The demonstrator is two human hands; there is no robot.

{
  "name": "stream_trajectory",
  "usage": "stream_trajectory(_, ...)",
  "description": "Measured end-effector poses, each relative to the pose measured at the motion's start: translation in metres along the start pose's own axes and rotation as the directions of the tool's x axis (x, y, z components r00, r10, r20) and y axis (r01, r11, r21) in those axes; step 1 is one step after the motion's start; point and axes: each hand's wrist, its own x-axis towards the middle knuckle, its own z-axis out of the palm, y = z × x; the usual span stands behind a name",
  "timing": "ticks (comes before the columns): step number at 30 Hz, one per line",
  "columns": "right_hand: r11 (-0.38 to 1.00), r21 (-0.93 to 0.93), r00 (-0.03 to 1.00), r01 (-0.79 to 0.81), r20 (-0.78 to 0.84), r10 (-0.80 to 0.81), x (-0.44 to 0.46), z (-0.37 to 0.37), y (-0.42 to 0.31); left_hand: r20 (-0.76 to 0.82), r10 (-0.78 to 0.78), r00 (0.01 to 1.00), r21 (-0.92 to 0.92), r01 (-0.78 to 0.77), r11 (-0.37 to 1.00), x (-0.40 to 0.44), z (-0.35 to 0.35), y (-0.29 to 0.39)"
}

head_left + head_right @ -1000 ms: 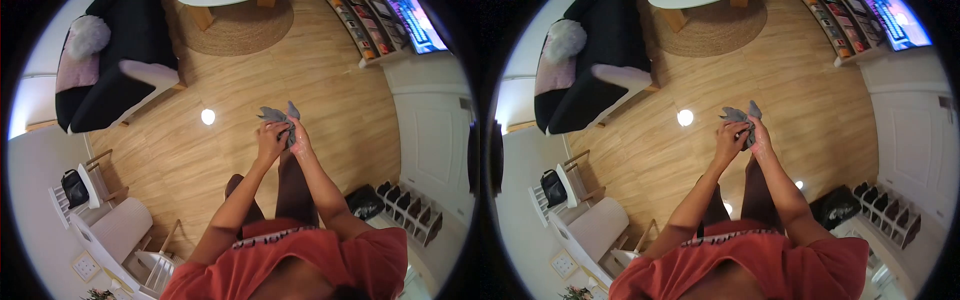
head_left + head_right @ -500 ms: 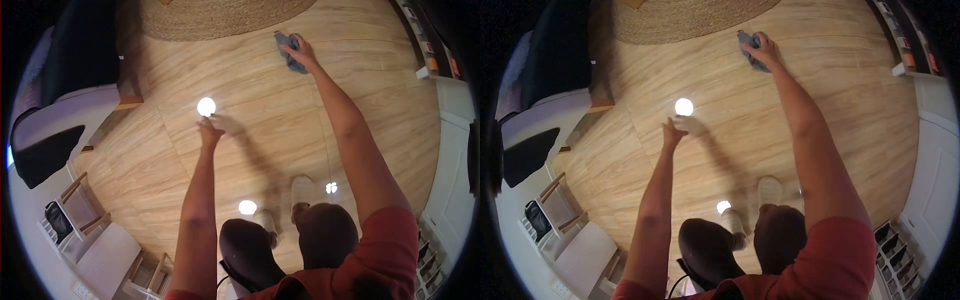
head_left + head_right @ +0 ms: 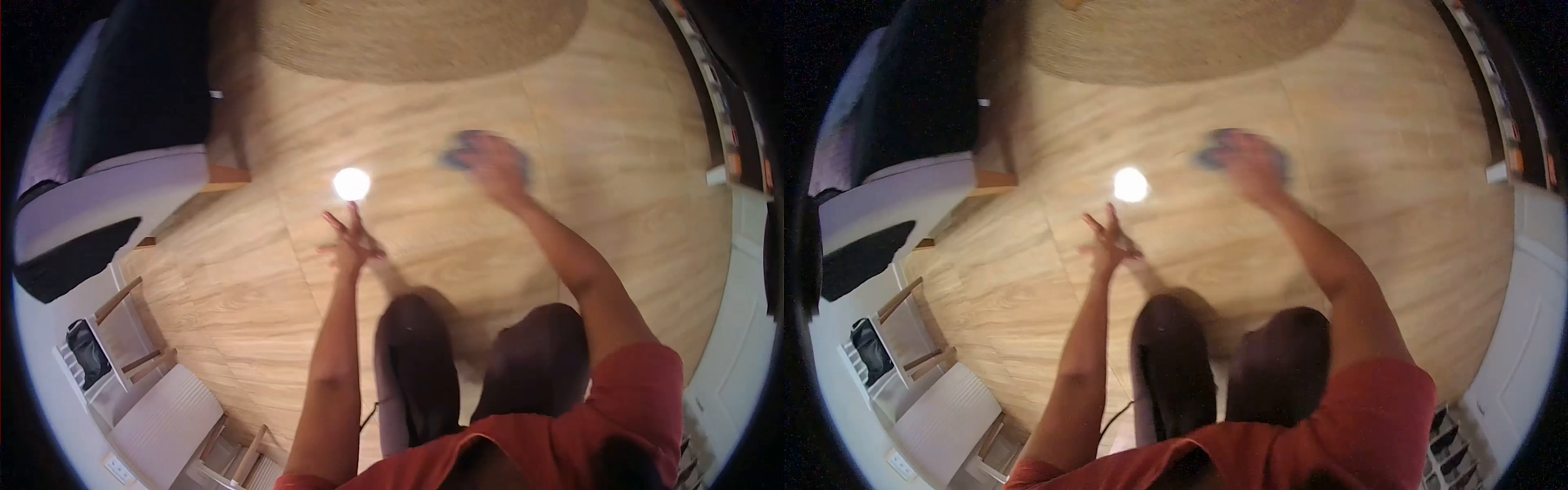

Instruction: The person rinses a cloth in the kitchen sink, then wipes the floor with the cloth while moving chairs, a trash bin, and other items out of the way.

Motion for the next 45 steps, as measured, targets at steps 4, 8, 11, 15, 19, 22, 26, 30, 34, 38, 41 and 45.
stream_trajectory(4, 0.546, -0.34, 0.643, -0.766, -0.409, 0.648, -0.072, -0.028, 0.146, -0.382, -0.044, 0.923, -0.413, -0.128, 0.902, 0.003, 0.037, -0.015)
stream_trajectory(8, 0.327, -0.38, 0.493, -0.866, -0.536, 0.685, -0.014, 0.042, 0.102, -0.202, -0.156, 0.967, -0.353, 0.076, 0.932, -0.002, 0.027, 0.003)
stream_trajectory(11, 0.903, 0.162, 0.871, -0.397, -0.244, 0.427, 0.086, 0.111, -0.004, 0.096, -0.322, 0.942, -0.182, 0.335, 0.925, -0.005, -0.04, 0.031)
stream_trajectory(15, 0.988, 0.084, 0.98, 0.129, 0.141, -0.14, 0.258, 0.115, -0.167, 0.255, -0.378, 0.89, -0.127, 0.419, 0.899, 0.001, -0.03, 0.026)
stream_trajectory(19, 0.926, -0.086, 0.918, 0.368, -0.122, -0.377, 0.448, 0.179, -0.229, 0.106, -0.43, 0.897, -0.2, 0.443, 0.874, -0.002, -0.017, 0.026)
stream_trajectory(22, 0.943, -0.031, 0.929, 0.33, -0.169, -0.33, 0.526, 0.203, -0.259, 0.171, -0.399, 0.901, -0.236, 0.43, 0.871, -0.001, -0.017, 0.024)
stream_trajectory(26, 0.859, 0.067, 0.861, 0.508, -0.002, -0.509, 0.5, 0.189, -0.263, 0.033, -0.428, 0.903, -0.142, 0.428, 0.892, -0.005, -0.006, 0.029)
stream_trajectory(30, 0.633, -0.029, 0.627, 0.773, 0.184, -0.757, 0.381, 0.152, -0.218, 0.055, -0.396, 0.917, -0.079, 0.4, 0.913, -0.004, -0.011, 0.027)
stream_trajectory(34, 0.759, 0.255, 0.672, 0.599, 0.355, -0.65, 0.246, 0.074, -0.127, 0.092, -0.184, 0.979, -0.15, 0.196, 0.969, 0.014, -0.031, -0.001)
stream_trajectory(38, 0.956, 0.07, 0.862, 0.286, 0.417, -0.288, 0.135, -0.005, -0.021, -0.482, -0.276, 0.832, -0.581, -0.067, 0.811, 0.155, -0.123, -0.011)
stream_trajectory(41, 0.958, -0.117, 0.965, -0.262, -0.022, 0.261, 0.066, -0.021, 0.063, -0.305, -0.487, 0.819, -0.951, -0.232, 0.205, 0.282, -0.122, -0.018)
stream_trajectory(45, 0.709, -0.121, 0.692, -0.695, -0.383, 0.612, 0.033, -0.014, 0.108, -0.309, -0.507, 0.805, -0.885, -0.048, 0.462, 0.346, -0.145, -0.018)
